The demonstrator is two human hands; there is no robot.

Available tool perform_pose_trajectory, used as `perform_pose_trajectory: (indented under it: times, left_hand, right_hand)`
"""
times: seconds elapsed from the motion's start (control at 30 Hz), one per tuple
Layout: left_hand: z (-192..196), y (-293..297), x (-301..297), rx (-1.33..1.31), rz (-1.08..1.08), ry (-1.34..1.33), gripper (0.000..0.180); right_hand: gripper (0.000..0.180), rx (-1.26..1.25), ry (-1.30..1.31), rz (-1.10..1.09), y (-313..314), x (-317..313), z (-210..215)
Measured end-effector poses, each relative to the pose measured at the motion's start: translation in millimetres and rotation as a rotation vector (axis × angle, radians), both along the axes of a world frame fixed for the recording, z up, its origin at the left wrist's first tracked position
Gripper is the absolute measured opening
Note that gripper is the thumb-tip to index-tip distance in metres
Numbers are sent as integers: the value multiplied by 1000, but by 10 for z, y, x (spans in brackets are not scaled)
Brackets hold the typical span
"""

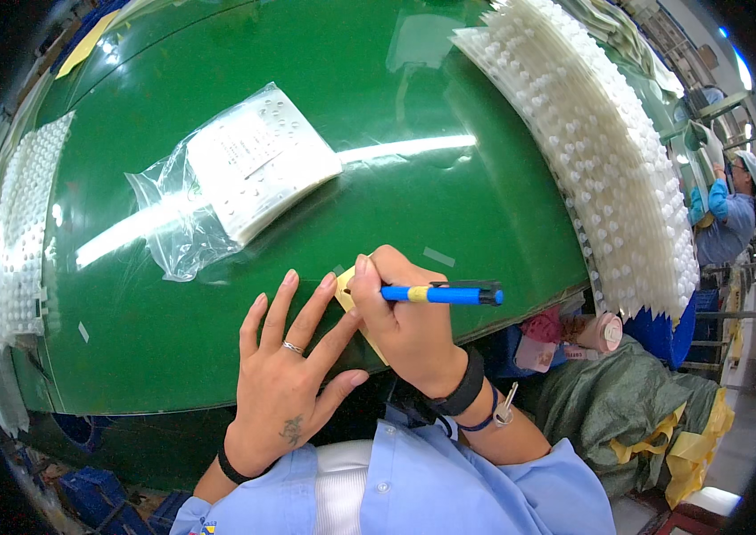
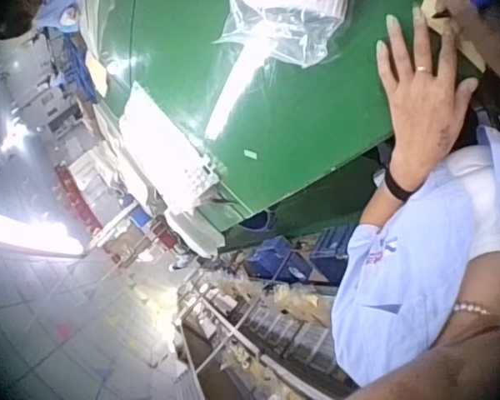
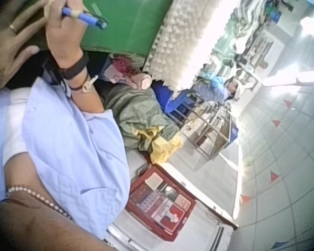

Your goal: Inspecting electronic keyboard membrane sheets, placing them into plastic bags, and labeling them using sticky notes.

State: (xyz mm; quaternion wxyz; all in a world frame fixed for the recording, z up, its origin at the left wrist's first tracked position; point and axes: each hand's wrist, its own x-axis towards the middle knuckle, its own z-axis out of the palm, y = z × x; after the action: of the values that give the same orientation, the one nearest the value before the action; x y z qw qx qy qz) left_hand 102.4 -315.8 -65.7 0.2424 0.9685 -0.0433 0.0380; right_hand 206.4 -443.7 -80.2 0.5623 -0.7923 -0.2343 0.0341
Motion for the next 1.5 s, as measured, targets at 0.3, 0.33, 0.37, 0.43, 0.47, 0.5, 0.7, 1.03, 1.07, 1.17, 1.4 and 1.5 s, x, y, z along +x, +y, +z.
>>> perform_pose_trajectory:
  times: [0.3,0.33,0.37,0.43,0.47,0.5,0.7,1.03,1.07,1.17,1.4,1.5]
  left_hand:
    - [6,7,2,13,-6,11,54]
    - [7,9,3,14,-7,12,54]
    - [7,9,4,11,-13,25,54]
    - [8,8,5,15,-7,13,54]
    - [8,7,4,14,-10,25,54]
    - [7,6,4,16,-5,15,54]
    - [-6,0,7,1,0,4,54]
    - [-9,5,4,0,0,4,55]
    - [-10,4,7,-8,-5,16,54]
    - [-10,2,8,-10,-3,16,54]
    - [-5,3,7,-2,3,0,55]
    - [-3,4,8,-2,-1,2,55]
  right_hand:
    - [30,-36,-23,-7,-3,8,-7]
    - [30,-52,-23,-4,-5,9,-9]
    - [30,-52,-22,-4,-4,11,-12]
    - [31,-63,-47,-9,-2,12,-16]
    - [31,-64,-46,-8,-1,11,-18]
    - [31,-61,-36,-5,1,9,-19]
    - [32,-29,1,-14,4,3,-3]
    - [32,-65,-36,-24,19,11,-15]
    - [32,-65,-36,-24,17,11,-16]
    - [32,-69,-42,-18,11,10,-17]
    - [31,-69,-50,-18,4,15,-13]
    - [30,-19,-47,-51,6,9,-4]
